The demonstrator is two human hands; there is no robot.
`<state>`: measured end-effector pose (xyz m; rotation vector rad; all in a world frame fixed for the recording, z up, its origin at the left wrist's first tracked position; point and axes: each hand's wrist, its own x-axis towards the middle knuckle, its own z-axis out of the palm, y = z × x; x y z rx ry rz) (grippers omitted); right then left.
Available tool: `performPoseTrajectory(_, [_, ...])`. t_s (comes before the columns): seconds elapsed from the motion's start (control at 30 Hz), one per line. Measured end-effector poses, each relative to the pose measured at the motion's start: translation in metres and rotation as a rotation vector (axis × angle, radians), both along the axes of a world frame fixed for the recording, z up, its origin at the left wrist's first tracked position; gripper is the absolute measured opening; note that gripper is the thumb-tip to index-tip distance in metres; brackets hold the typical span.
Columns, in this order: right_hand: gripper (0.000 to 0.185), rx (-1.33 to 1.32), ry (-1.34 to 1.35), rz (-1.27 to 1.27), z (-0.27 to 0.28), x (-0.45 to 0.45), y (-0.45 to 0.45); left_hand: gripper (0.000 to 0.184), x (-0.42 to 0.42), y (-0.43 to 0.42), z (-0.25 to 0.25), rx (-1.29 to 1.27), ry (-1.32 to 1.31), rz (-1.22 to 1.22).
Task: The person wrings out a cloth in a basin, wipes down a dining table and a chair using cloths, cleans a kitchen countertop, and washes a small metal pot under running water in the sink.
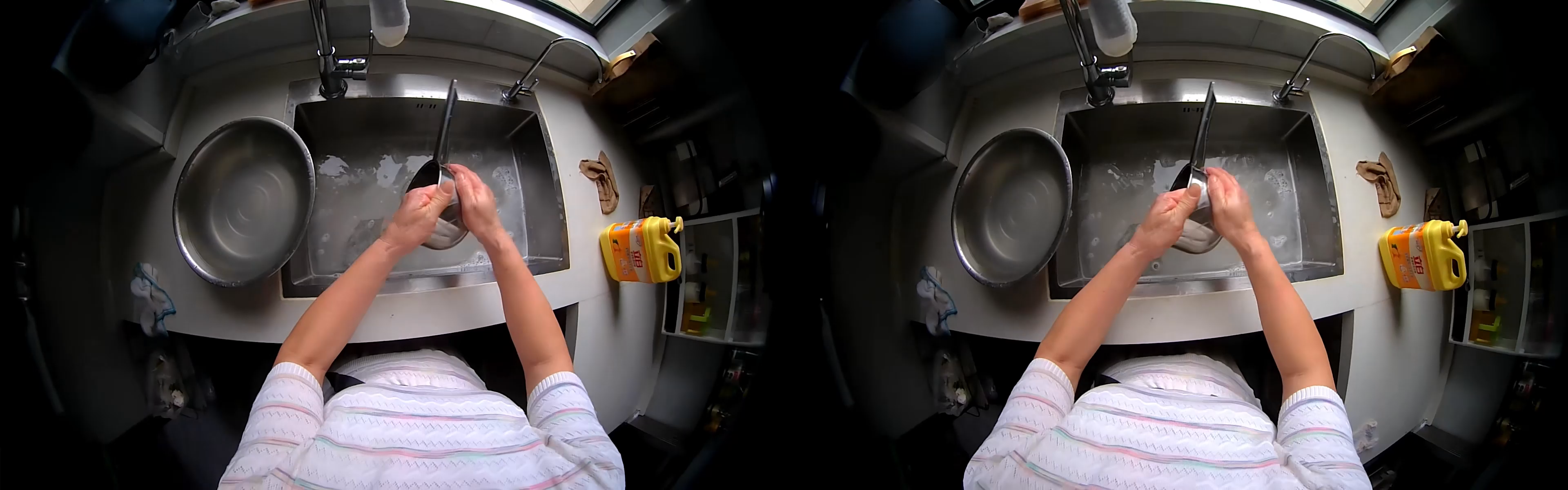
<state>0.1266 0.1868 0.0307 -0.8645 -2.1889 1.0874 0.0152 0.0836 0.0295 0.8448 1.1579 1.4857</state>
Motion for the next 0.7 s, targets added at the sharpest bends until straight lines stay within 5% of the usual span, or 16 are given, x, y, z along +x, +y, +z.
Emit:
performPoseTrajectory(0.03, [0.042, -0.552, 0.048, 0.009, 0.01, -0.003, 0.01, 0.041, 0.003, -0.002, 0.004, -0.03, 0.154, -0.018])
performPoseTrajectory(0.1, [0.044, -1.08, 0.068, 0.117, 0.009, 0.004, 0.03, 0.04, -0.004, -0.005, 0.009, 0.018, 0.131, 0.024])
performPoseTrajectory(0.2, [0.061, -0.567, 0.254, -0.128, 0.014, -0.019, -0.031, 0.035, -0.027, 0.002, 0.009, 0.057, 0.064, 0.103])
performPoseTrajectory(0.33, [0.064, -1.222, 0.266, 0.041, -0.033, -0.018, -0.014, 0.037, -0.045, 0.004, 0.019, 0.119, 0.031, 0.263])
performPoseTrajectory(0.4, [0.062, -0.87, -0.251, 0.087, -0.072, -0.033, -0.015, 0.037, -0.05, 0.001, 0.025, 0.138, 0.145, 0.295])
performPoseTrajectory(0.47, [0.07, -0.063, -0.042, 0.593, -0.167, -0.057, -0.031, 0.037, -0.045, -0.007, 0.033, 0.106, 0.287, 0.317])
performPoseTrajectory(0.57, [0.061, -0.006, -0.562, 1.092, -0.222, -0.074, -0.082, 0.037, -0.04, -0.011, 0.032, 0.096, 0.055, 0.329])
performPoseTrajectory(0.7, [0.045, -0.151, -0.797, 1.23, -0.227, -0.067, -0.051, 0.032, -0.046, -0.025, 0.008, -0.017, 0.128, 0.288])
